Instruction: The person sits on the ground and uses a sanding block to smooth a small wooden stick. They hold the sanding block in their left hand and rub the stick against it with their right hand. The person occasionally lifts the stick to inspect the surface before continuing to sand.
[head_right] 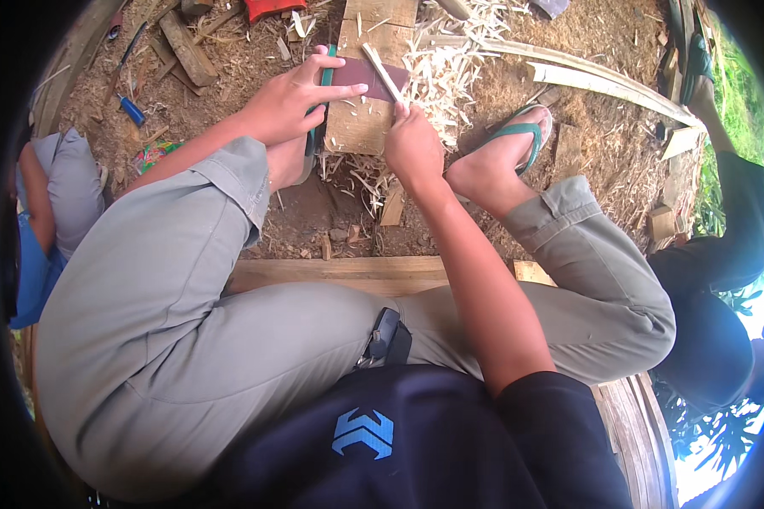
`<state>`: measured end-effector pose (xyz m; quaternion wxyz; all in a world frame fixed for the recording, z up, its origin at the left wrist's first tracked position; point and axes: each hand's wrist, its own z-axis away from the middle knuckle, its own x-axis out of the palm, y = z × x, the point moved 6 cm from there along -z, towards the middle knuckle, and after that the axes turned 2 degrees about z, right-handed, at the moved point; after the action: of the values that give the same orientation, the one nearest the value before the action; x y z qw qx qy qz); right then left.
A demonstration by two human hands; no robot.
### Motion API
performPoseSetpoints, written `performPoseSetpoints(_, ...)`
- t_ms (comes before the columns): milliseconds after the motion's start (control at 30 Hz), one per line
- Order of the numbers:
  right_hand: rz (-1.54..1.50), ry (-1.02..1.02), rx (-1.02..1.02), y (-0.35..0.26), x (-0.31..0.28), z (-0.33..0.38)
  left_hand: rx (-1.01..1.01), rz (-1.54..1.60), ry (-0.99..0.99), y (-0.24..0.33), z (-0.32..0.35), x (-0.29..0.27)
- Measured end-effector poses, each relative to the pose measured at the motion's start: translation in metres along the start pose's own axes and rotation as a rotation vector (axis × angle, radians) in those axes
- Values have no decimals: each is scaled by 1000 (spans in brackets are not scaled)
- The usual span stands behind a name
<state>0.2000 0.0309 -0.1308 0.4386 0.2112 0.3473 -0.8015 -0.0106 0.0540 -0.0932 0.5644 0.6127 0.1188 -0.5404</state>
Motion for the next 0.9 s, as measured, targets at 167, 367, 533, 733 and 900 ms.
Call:
performPoseSetpoints(167,29,-10,41,30,12,21,72,-99,41,0,3,3)
performPoseSetpoints(367,-21,-74,44,7,-1,9,-22,-37,-50,4,2,-3)
performPoseSetpoints(533,-2,-11,-7,18,-1,10,65,-87,28,0,2,3)
performPoseSetpoints(733,-10,-64,-3,19,9,17,15,-43,-31,2,7,-2)
performPoseSetpoints(900,-43,-73,4,22,10,-3,-5,-34,-56,4,-3,2)
